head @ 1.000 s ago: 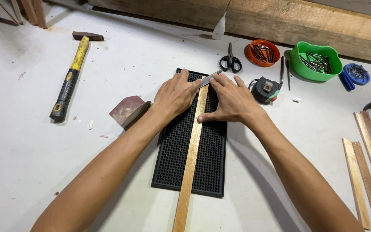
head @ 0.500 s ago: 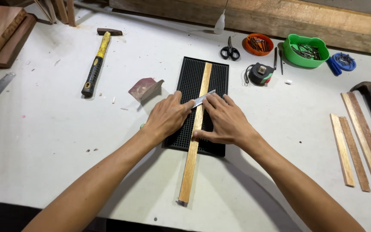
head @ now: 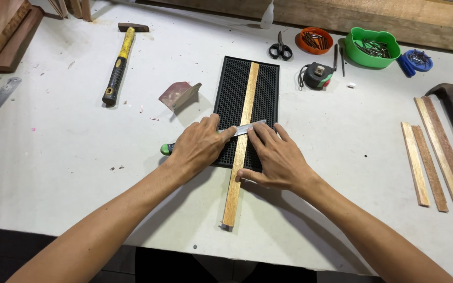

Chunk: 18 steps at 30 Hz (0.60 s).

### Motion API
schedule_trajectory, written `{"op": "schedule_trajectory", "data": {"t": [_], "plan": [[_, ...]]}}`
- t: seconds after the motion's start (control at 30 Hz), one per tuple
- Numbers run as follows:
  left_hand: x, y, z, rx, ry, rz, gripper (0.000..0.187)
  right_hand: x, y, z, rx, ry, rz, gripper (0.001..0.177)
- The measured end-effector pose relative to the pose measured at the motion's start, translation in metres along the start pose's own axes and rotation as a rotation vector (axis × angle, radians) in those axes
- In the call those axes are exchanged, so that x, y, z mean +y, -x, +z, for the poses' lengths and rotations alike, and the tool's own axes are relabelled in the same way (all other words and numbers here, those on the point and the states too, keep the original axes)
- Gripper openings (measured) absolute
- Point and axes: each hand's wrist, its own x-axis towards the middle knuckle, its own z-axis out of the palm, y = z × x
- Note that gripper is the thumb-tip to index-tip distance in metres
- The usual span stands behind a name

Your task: Scraping and sanding thin wooden strips on a workbench.

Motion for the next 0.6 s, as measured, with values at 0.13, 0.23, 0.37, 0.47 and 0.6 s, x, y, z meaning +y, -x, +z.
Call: {"op": "schedule_trajectory", "data": {"t": [0.13,0.23,0.37,0.47,0.6], "plan": [[-0.004,-0.013,0.015,0.012,0.022,-0.011,0.034,0.009,-0.008,0.003,0.0,0.005,0.017,0.121],[-0.009,-0.026,0.022,0.065,0.048,-0.026,0.033,0.019,-0.02,0.004,-0.024,0.025,0.041,0.121],[-0.019,-0.047,0.027,0.033,0.077,-0.044,0.033,0.034,-0.039,0.004,-0.044,0.018,0.062,0.12],[-0.028,-0.065,0.035,0.034,0.096,-0.055,0.033,0.049,-0.056,0.01,-0.046,0.02,0.073,0.121],[-0.04,-0.096,0.046,0.054,0.158,-0.098,0.033,0.077,-0.085,0.014,-0.074,-0.02,0.11,0.118]]}}
